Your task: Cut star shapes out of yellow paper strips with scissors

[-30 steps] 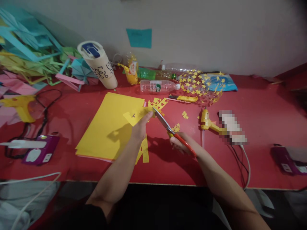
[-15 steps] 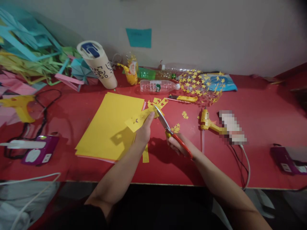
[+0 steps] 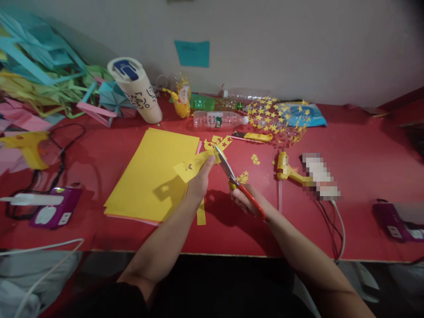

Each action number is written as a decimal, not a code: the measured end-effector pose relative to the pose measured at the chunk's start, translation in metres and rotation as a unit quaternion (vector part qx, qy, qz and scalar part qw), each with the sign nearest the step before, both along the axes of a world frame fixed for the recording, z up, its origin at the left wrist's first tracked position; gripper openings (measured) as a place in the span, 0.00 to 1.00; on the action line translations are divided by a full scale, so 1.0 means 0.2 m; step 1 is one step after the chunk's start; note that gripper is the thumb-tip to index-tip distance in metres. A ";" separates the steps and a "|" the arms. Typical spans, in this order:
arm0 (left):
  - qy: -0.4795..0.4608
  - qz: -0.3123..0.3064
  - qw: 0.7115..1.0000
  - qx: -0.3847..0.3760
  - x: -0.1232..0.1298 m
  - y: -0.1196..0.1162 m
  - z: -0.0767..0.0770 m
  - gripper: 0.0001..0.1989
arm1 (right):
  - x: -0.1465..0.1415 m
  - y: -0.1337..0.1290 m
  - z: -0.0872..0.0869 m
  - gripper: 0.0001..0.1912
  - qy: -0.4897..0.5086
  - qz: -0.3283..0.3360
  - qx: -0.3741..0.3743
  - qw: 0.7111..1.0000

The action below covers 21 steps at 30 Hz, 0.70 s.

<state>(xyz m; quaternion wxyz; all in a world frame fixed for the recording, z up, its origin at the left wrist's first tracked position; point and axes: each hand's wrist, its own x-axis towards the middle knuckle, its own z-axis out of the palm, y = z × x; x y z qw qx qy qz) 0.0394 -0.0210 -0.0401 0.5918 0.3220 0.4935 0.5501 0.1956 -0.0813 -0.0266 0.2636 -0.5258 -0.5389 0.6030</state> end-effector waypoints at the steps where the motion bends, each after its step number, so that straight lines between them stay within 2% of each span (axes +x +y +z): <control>1: 0.004 -0.008 1.000 -0.002 0.00 0.00 0.00 0.16 | 0.00 0.00 0.00 0.31 0.005 -0.006 0.001 1.000; 7: 0.018 -0.024 1.000 0.003 -0.02 0.01 -0.05 0.17 | -0.01 0.00 0.01 0.26 -0.001 -0.034 -0.035 0.999; 12: 0.019 -0.023 0.999 0.045 -0.02 0.01 -0.04 0.17 | -0.02 0.00 0.06 0.23 0.004 -0.050 -0.055 0.997; 15: 0.017 -0.028 0.998 0.045 -0.01 0.01 -0.03 0.15 | -0.02 -0.01 0.07 0.21 0.011 -0.053 -0.048 0.997; 21: 0.010 -0.023 0.998 0.052 -0.01 0.02 -0.05 0.14 | -0.01 0.00 0.05 0.21 0.000 -0.049 -0.052 0.997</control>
